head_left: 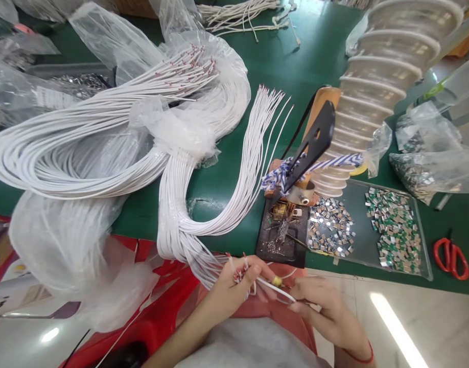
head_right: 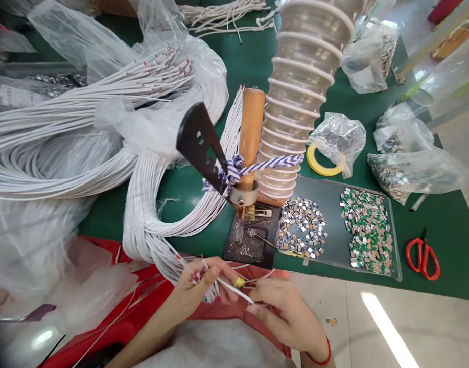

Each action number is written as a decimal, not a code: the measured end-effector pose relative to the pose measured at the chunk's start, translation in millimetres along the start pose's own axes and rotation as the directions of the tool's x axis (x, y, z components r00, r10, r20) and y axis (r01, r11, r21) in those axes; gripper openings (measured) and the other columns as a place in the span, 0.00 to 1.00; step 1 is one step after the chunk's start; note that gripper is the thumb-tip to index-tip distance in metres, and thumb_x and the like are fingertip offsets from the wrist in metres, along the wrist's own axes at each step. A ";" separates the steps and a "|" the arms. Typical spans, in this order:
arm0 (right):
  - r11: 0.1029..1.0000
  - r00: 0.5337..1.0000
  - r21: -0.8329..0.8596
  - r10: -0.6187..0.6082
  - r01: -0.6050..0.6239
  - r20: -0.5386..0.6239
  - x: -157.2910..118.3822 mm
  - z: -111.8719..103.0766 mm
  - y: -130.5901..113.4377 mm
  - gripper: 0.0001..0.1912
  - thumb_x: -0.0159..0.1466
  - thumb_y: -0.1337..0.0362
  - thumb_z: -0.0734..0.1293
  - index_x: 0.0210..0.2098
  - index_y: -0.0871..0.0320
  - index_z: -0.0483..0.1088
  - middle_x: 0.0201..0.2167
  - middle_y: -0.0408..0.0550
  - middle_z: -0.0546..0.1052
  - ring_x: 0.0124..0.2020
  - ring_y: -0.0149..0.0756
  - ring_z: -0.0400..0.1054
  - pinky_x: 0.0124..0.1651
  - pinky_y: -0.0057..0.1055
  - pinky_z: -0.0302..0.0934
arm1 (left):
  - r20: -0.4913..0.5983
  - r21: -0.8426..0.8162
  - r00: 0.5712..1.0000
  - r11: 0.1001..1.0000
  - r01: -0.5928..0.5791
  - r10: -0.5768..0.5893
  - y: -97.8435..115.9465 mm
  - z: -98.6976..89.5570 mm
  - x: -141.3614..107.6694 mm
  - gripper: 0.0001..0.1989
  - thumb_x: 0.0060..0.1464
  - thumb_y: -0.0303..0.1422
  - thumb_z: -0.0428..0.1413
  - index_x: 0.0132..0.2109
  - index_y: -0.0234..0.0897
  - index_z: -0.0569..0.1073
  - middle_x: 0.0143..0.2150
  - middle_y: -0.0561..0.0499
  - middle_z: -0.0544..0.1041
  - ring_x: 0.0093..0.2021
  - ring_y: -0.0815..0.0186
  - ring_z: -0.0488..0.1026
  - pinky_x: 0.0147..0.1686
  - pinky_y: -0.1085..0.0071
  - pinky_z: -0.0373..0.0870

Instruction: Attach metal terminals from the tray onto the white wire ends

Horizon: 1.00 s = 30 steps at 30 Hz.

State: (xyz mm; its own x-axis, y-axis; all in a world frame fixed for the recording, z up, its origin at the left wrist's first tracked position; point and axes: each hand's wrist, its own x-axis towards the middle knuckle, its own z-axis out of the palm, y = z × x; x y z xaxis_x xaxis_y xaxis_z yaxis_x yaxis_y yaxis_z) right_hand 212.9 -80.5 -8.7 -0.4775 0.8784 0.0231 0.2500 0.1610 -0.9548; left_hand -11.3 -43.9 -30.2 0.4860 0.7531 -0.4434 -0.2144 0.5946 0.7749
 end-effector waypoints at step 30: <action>0.995 0.957 0.100 0.024 0.005 -0.288 29.1 13.1 -19.3 0.05 0.71 0.61 0.70 0.43 0.53 0.78 0.31 0.45 0.78 0.27 0.33 0.69 0.28 0.26 0.63 | 0.344 0.232 0.921 0.967 0.103 -0.181 1.0 0.5 -0.3 0.29 0.51 0.58 0.66 0.30 0.32 0.81 0.23 0.53 0.73 0.25 0.68 0.67 0.27 0.73 0.64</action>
State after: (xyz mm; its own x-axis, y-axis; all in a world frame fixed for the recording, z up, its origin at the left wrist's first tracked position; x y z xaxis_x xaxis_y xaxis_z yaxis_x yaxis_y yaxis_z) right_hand 183.2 -64.0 6.5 -0.2080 0.9745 0.0844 0.1626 0.1196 -0.9794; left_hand -11.2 -43.7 -29.0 0.7780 0.4898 -0.3935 0.0391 0.5874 0.8084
